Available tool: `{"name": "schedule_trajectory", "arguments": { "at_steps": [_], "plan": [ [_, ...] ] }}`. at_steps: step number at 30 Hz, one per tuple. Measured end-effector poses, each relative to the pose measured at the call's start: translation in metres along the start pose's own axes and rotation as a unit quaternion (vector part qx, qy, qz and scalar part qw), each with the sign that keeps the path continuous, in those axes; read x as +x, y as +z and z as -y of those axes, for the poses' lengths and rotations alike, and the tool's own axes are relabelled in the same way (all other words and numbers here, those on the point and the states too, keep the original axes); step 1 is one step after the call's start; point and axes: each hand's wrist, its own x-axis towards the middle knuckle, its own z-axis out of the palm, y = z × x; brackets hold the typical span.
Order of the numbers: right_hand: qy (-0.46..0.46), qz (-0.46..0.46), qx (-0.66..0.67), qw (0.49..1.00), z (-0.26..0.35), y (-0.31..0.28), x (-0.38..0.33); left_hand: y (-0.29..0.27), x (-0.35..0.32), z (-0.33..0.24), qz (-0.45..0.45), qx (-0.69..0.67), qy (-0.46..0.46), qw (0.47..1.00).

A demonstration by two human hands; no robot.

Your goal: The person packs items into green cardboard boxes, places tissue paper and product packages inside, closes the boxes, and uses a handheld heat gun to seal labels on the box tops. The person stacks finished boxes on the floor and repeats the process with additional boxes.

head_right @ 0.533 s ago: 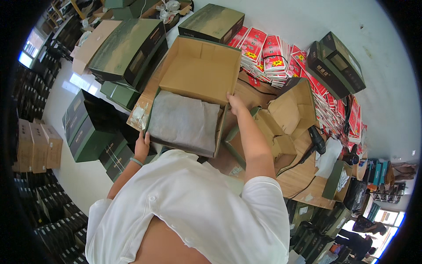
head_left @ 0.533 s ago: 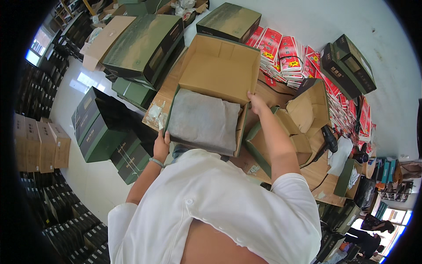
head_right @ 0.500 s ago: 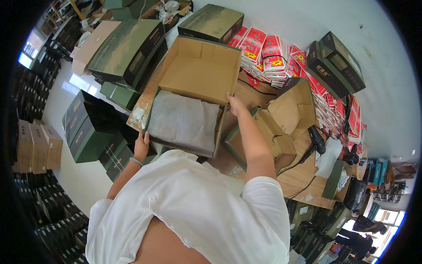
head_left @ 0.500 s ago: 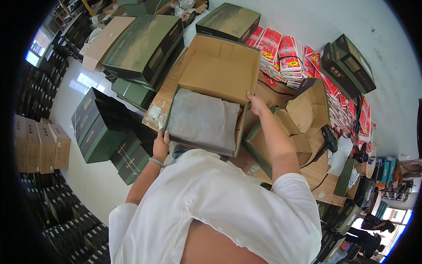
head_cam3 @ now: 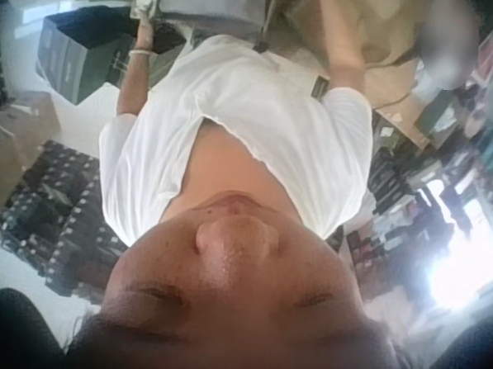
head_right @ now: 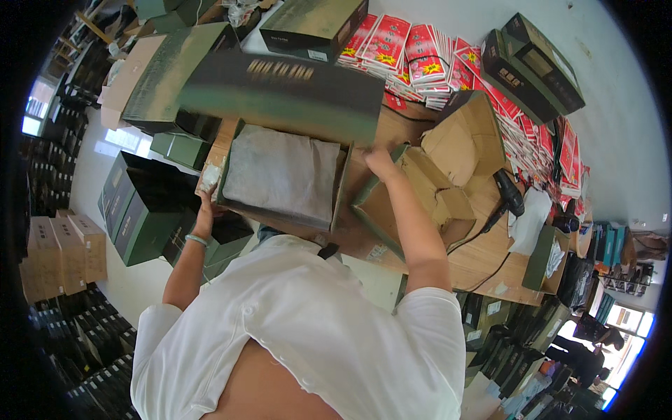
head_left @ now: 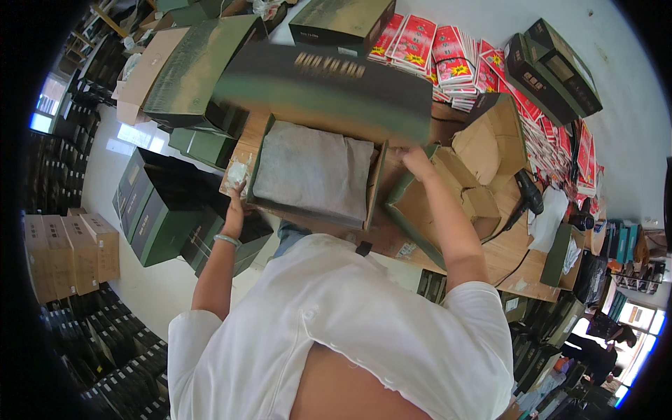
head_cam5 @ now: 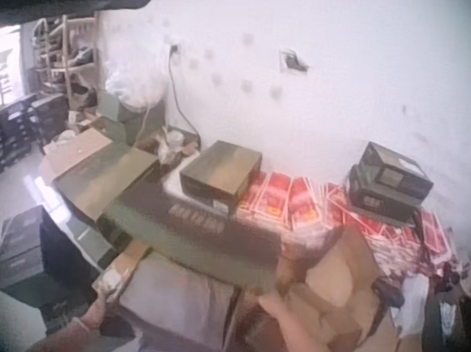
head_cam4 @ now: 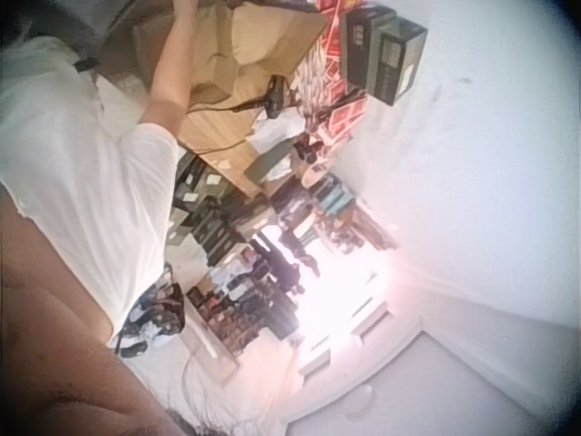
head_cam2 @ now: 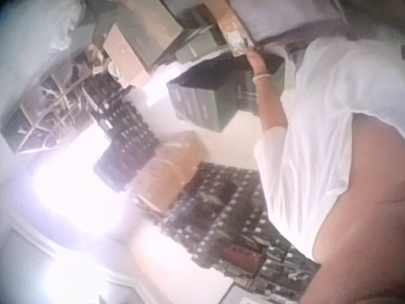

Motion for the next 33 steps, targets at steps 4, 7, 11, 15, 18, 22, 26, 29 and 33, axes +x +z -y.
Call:
{"name": "schedule_trajectory", "arguments": {
  "at_steps": [4,7,11,15,18,22,26,29,33],
  "plan": [
    [-0.125,-0.029,0.113,0.985,0.012,0.029,-0.048,-0.029,-0.007,-0.014,-0.023,-0.047,-0.069,0.996],
    [-0.031,-0.032,0.19,0.981,0.032,0.068,-0.105,-0.046,-0.018,-0.057,0.068,-0.166,-0.059,0.982],
    [0.061,-0.056,0.108,0.991,0.014,0.129,-0.164,-0.008,-0.03,-0.102,0.104,0.009,-0.045,0.993],
    [0.103,-0.077,0.098,0.987,-0.018,0.158,-0.166,0.01,0.003,-0.059,0.091,0.149,0.144,0.974],
    [0.18,-0.093,0.057,0.978,-0.014,0.159,-0.166,0.016,0.011,-0.05,0.079,0.159,0.137,0.975],
    [0.218,-0.148,0.08,0.961,0.01,0.162,-0.167,0.007,0.03,-0.037,0.129,0.147,0.157,0.968],
    [0.16,-0.198,0.099,0.962,0.033,0.175,-0.168,-0.012,0.057,-0.041,0.18,0.127,0.103,0.97],
    [-0.031,-0.239,0.087,0.967,0.098,0.187,-0.173,-0.022,0.061,-0.085,0.186,0.078,0.035,0.979],
    [-0.115,-0.216,-0.166,0.955,0.189,0.204,-0.168,-0.039,0.143,-0.036,0.078,-0.046,0.13,0.987]
  ]
}}
